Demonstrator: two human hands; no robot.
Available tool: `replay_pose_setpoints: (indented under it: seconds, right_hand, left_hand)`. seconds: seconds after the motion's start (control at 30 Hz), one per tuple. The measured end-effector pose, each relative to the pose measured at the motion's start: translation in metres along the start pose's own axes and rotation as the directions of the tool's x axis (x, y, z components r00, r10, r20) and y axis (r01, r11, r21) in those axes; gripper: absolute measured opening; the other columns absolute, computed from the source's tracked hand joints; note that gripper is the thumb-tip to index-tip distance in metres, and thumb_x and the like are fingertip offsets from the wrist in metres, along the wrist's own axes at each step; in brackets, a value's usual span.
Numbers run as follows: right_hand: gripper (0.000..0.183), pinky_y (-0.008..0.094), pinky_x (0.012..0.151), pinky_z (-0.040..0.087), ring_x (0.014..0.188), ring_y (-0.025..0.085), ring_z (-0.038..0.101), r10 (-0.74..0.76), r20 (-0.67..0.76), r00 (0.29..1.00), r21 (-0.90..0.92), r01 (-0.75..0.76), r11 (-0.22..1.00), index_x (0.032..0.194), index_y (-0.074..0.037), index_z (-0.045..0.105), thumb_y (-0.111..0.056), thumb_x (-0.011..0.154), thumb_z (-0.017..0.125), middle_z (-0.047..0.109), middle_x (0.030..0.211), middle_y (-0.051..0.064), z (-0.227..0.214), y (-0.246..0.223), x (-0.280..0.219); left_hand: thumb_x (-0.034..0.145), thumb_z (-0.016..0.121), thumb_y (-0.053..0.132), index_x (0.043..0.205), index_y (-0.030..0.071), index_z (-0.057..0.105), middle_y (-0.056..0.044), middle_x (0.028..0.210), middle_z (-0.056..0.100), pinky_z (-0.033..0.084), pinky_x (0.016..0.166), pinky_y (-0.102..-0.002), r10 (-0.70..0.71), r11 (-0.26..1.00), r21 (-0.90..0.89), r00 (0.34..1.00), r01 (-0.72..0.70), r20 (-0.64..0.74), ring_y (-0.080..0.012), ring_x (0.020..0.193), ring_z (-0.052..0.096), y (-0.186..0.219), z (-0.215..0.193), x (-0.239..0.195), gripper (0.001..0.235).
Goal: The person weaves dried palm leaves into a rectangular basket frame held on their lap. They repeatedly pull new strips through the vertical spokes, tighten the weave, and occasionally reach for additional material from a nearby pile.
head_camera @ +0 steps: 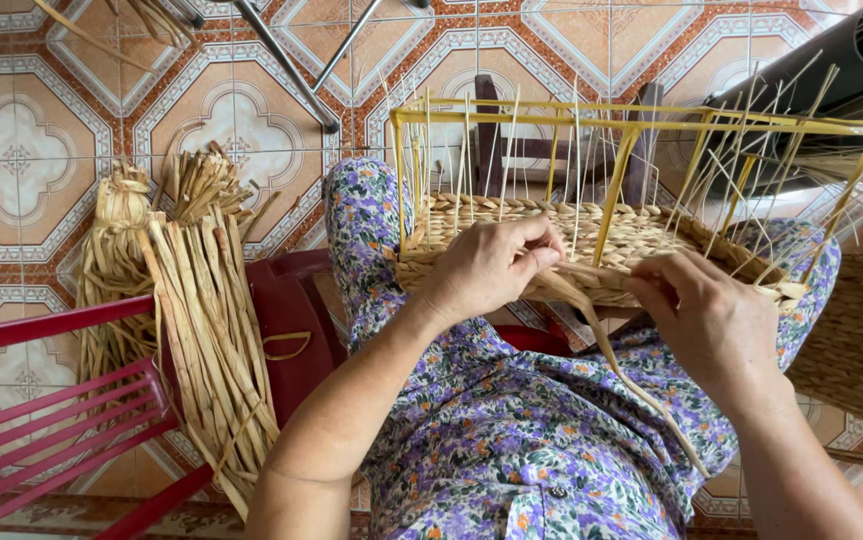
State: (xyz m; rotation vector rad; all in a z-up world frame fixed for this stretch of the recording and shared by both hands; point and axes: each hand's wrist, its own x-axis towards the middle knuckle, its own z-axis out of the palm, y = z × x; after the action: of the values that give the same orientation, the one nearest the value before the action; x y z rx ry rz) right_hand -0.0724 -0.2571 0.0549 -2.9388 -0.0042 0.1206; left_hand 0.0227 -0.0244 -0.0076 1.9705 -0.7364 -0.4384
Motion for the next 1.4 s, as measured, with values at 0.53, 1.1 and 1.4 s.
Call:
replay_pose_setpoints:
  seconds: [0.53, 1.1, 1.4]
  right_hand:
    - [0.019, 0.021, 0.061, 0.039, 0.065, 0.004, 0.048, 0.371, 0.053, 0.927, 0.902, -0.203, 0.381, 0.121, -0.003, 0.058, -0.022, 0.120, 0.057, 0.053, 0.077, -0.002, 0.089, 0.157, -0.054]
    - [0.034, 0.036, 0.042, 0.038, 0.047, 0.016, 0.045, 0.246, 0.188, 0.951, 0.633, -0.309, 0.710, 0.130, 0.001, 0.056, -0.030, 0.117, 0.052, 0.061, 0.078, 0.016, 0.144, 0.206, -0.010]
    - [0.024, 0.027, 0.052, 0.042, 0.062, 0.012, 0.054, 0.243, 0.048, 0.969, 0.697, -0.207, 0.687, 0.124, 0.002, 0.059, -0.020, 0.118, 0.056, 0.064, 0.083, 0.014, 0.134, 0.208, -0.033]
  left_hand:
    - [0.108, 0.055, 0.016, 0.126, 0.004, 0.061, -0.009, 0.108, 0.075, 0.056, 0.064, -0.021, -0.333, 0.895, -0.438, 0.533, -0.080, -0.778, -0.0096, 0.074, 0.069, -0.087, -0.048, -0.141, 0.022]
    - [0.095, 0.070, 0.025, 0.105, 0.011, 0.064, -0.011, 0.117, 0.060, 0.059, 0.066, -0.033, -0.584, 0.335, -0.551, -0.291, 0.764, -0.758, -0.0223, 0.090, 0.065, -0.228, -0.100, -0.306, 0.018]
    - [0.096, 0.057, 0.004, 0.103, 0.013, 0.061, -0.012, 0.108, 0.066, 0.059, 0.068, -0.035, -0.550, 0.398, -0.449, -0.184, 0.800, -0.815, -0.0236, 0.089, 0.068, -0.244, -0.110, -0.316, 0.012]
